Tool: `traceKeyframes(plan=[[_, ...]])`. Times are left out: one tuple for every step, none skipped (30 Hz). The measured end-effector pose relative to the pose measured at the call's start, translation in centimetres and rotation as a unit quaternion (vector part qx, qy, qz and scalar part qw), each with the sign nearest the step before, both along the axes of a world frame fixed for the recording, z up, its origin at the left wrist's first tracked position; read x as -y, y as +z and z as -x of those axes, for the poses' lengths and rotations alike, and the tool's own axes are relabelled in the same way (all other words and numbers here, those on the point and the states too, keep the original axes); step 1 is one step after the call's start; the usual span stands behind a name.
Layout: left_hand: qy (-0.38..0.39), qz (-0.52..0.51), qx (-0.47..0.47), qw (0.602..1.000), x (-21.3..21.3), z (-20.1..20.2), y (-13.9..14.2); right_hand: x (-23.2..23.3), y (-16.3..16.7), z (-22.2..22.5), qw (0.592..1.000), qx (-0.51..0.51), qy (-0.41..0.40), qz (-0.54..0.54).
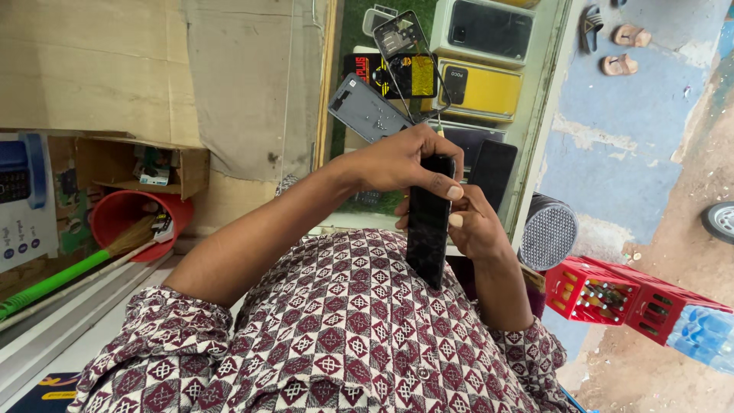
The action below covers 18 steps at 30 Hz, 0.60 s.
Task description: The person sits at a glass display counter and repairs a smartphone. They use a screwdriver to unscrew the back cover, pry off the cover, disconnect and lift the battery from the phone body, and work on the internal components while a customer holds a receipt at the counter.
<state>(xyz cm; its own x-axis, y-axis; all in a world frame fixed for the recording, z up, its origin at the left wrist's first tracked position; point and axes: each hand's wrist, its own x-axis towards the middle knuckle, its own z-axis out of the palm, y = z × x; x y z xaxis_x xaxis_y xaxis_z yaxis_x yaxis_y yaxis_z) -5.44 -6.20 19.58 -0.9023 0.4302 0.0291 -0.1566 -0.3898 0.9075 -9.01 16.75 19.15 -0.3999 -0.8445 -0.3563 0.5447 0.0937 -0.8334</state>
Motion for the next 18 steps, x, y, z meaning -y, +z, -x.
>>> traceKeyframes(plan=[[0.003, 0.002, -0.007, 1.0, -0.04, 0.0, 0.08, -0.05, 0.01, -0.02, 1.0, -0.001, 0.005, 0.016], [0.007, 0.004, -0.014, 1.0, -0.03, 0.0, 0.15, -0.06, -0.01, -0.03, 1.0, -0.002, 0.006, 0.011], [0.007, 0.005, -0.009, 1.0, -0.03, -0.03, 0.23, -0.09, -0.01, -0.04, 1.0, -0.003, 0.006, 0.007], [0.006, 0.007, -0.004, 1.0, -0.06, -0.05, 0.31, -0.11, -0.01, -0.05, 1.0, -0.004, 0.006, 0.002], [0.006, 0.008, 0.001, 1.0, -0.09, -0.01, 0.39, -0.1, -0.01, -0.03, 1.0, -0.001, 0.003, -0.002], [0.006, 0.008, -0.001, 1.0, -0.1, 0.0, 0.47, -0.1, 0.01, -0.02, 1.0, 0.002, 0.0, -0.007], [0.006, 0.008, -0.002, 1.0, -0.1, -0.01, 0.54, -0.09, 0.04, -0.03, 1.0, 0.005, -0.003, -0.012], [0.006, 0.009, -0.004, 1.0, -0.08, 0.03, 0.59, -0.09, 0.1, -0.03, 1.0, 0.005, -0.002, -0.012], [0.0, 0.006, 0.011, 1.0, -0.04, 0.06, 0.63, -0.08, 0.17, -0.03, 1.0, 0.004, 0.0, -0.011], [-0.005, 0.003, 0.027, 1.0, -0.02, 0.04, 0.65, -0.08, 0.25, -0.05, 1.0, 0.004, 0.002, -0.011], [-0.01, -0.001, 0.043, 0.999, -0.03, -0.01, 0.64, -0.08, 0.33, -0.09, 1.0, 0.006, 0.0, -0.01], [-0.004, 0.001, 0.024, 1.0, -0.07, -0.02, 0.62, -0.08, 0.41, -0.13, 1.0, 0.008, -0.001, -0.009], [0.002, 0.004, 0.004, 1.0, -0.1, 0.01, 0.58, -0.05, 0.45, -0.17, 1.0, 0.009, -0.002, -0.008], [0.008, 0.007, -0.015, 1.0, -0.12, -0.04, 0.53, -0.01, 0.47, -0.2, 1.0, 0.013, -0.008, -0.022], [0.008, 0.007, -0.009, 1.0, -0.12, -0.13, 0.46, 0.02, 0.46, -0.22, 0.999, 0.017, -0.014, -0.036], [0.008, 0.006, -0.004, 1.0, -0.15, -0.17, 0.4, 0.02, 0.45, -0.24, 0.998, 0.02, -0.021, -0.051], [0.008, 0.006, 0.0, 1.0, -0.17, -0.15, 0.35, 0.01, 0.42, -0.24, 0.999, 0.012, -0.016, -0.045], [0.004, 0.003, 0.007, 1.0, -0.16, -0.15, 0.31, -0.01, 0.38, -0.26, 0.999, 0.004, -0.011, -0.038]])
